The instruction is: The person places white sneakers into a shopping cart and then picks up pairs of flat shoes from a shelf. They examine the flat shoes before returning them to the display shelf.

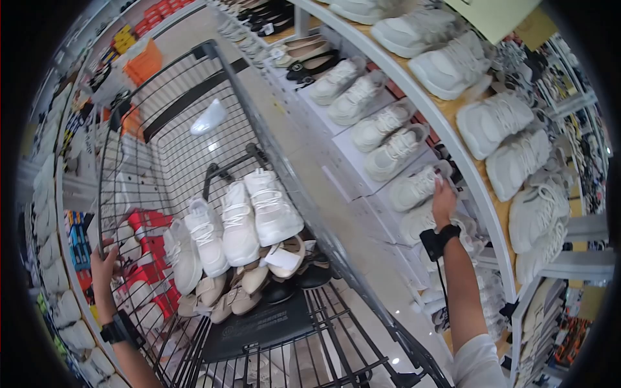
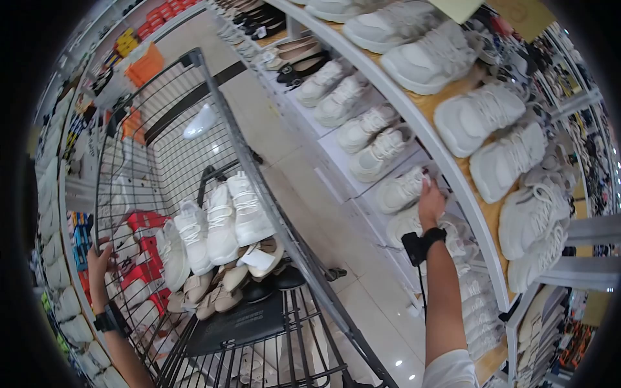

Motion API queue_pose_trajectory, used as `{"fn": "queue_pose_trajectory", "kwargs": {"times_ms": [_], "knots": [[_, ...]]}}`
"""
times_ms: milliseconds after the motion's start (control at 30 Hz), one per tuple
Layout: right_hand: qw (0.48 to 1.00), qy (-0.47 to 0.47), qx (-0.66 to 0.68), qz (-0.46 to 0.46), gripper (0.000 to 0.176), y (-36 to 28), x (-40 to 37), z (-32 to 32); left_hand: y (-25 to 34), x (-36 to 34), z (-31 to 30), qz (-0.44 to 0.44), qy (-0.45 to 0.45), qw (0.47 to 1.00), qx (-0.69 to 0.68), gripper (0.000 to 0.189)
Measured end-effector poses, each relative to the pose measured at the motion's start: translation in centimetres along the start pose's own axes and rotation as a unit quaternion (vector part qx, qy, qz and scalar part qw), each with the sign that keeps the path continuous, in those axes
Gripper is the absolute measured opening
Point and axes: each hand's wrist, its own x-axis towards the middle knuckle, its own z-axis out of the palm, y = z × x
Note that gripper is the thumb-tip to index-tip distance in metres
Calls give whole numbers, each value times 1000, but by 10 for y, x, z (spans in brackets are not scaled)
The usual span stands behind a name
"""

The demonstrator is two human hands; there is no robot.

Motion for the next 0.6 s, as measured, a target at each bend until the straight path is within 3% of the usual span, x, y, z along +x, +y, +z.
{"fn": "queue_pose_trajectory", "kwargs": {"times_ms": [33,267,500,600], "knots": [[999,31,18,-19,35,-3,-2,-1,2,-1,0,1,-1,1000,7,35],[982,-33,144,-117,32,-1,-30,-51,27,-17,7,-9,-4,1000,-18,34],[947,-113,191,-235,29,-64,-79,-186,36,-23,11,-5,14,1000,-8,32],[940,-154,194,-237,24,-100,-88,-260,43,-28,12,-13,12,999,-34,33]]}}
